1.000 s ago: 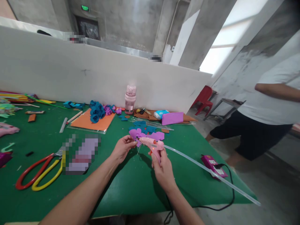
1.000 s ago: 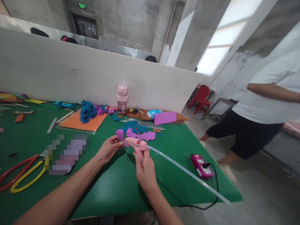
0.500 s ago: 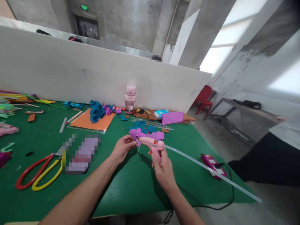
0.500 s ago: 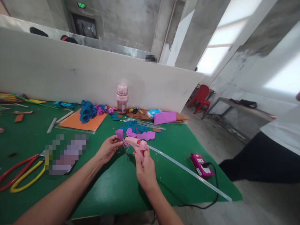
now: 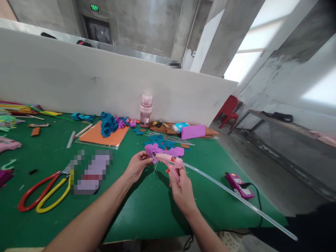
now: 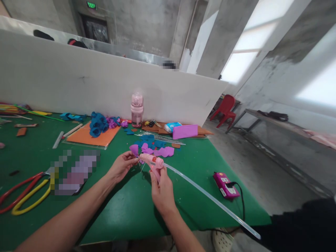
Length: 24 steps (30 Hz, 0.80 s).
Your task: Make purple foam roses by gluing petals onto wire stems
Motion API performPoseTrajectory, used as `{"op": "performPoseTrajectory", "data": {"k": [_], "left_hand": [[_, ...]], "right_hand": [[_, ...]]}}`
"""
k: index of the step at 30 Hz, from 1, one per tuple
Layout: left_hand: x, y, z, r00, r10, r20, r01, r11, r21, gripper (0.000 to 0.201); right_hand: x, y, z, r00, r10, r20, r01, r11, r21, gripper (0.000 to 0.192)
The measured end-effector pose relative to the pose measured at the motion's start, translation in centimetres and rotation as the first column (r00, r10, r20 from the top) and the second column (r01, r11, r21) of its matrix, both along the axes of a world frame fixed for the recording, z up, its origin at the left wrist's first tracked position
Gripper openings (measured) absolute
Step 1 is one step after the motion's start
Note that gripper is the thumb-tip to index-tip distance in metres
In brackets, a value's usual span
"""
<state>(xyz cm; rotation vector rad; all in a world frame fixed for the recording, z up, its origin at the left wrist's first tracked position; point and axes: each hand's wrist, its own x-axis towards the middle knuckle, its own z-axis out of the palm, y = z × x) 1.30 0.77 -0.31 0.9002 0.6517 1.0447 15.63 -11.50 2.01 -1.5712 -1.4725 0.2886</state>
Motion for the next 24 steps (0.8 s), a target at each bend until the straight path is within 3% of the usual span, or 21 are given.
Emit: {"op": "performPoseTrajectory", "data": {"k": [24], "left_hand": [[0.05,-0.32,0.49,1.000,-0.003,-0.007,0.003,1.000,-0.024,0.024]], "right_hand": [[0.02,0.16,0.55,0.998,-0.031,0.052,0.031,1.000,-0.002,0.035]]}}
